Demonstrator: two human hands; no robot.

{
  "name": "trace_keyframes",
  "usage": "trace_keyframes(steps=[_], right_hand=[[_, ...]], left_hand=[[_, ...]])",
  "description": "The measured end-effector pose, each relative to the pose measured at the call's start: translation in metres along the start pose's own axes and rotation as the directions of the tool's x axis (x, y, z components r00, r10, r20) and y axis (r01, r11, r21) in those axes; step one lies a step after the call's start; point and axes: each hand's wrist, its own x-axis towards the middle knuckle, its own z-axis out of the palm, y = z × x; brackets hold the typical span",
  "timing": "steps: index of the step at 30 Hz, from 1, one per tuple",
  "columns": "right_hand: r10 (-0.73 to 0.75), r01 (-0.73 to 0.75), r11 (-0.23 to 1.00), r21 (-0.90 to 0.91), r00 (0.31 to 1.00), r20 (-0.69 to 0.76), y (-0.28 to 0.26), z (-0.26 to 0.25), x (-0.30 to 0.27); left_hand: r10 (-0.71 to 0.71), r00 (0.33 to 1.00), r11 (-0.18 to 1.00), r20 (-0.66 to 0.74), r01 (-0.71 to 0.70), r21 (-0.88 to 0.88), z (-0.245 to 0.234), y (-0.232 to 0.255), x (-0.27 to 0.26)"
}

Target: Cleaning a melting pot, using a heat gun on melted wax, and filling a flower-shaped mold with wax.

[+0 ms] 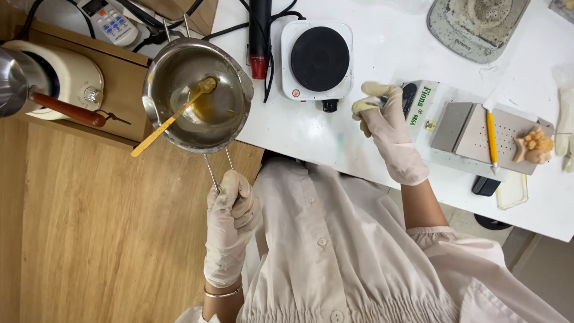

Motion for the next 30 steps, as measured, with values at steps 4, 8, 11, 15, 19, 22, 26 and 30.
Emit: trace_keyframes(steps=[4,8,11,15,19,22,26,30], right_hand=[[-0.133,0.123,0.957,-0.264,0.991,-0.022,0.033,-0.021,0.048],[-0.329,0.31,0.899,-0.31,0.944,-0.011,0.026,-0.018,0.098],[-0.519,0.515,0.822,-0.241,0.853,0.056,0.018,0.0,0.135],[-0.704,0.721,0.55,-0.421,0.671,0.23,0.042,0.016,0.192],[-0.747,0.761,0.327,-0.56,0.571,0.34,0.059,0.017,0.211],[-0.669,0.706,0.454,-0.544,0.673,0.316,0.069,0.007,0.211],[-0.606,0.668,0.589,-0.454,0.737,0.299,0.074,0.0,0.189],[-0.661,0.688,0.509,-0.517,0.698,0.276,0.087,-0.003,0.184]], left_hand=[[0.025,1.0,1.0,0.016,-0.025,-0.019,0.0,-0.006,-0.005],[0.023,0.997,1.0,-0.076,-0.022,0.008,0.001,-0.01,-0.008],[0.013,0.994,1.0,-0.105,-0.015,-0.018,-0.001,-0.013,-0.009],[0.036,0.996,0.999,-0.087,-0.039,-0.037,-0.003,-0.015,-0.009],[0.034,0.996,0.998,-0.078,-0.038,-0.052,-0.005,-0.018,-0.008],[0.021,0.994,0.999,-0.105,-0.024,-0.022,0.002,-0.014,-0.005],[0.017,1.0,0.998,-0.025,-0.019,-0.064,-0.005,-0.016,-0.001],[-0.037,0.997,0.999,-0.07,0.035,-0.025,0.01,-0.005,-0.001]])
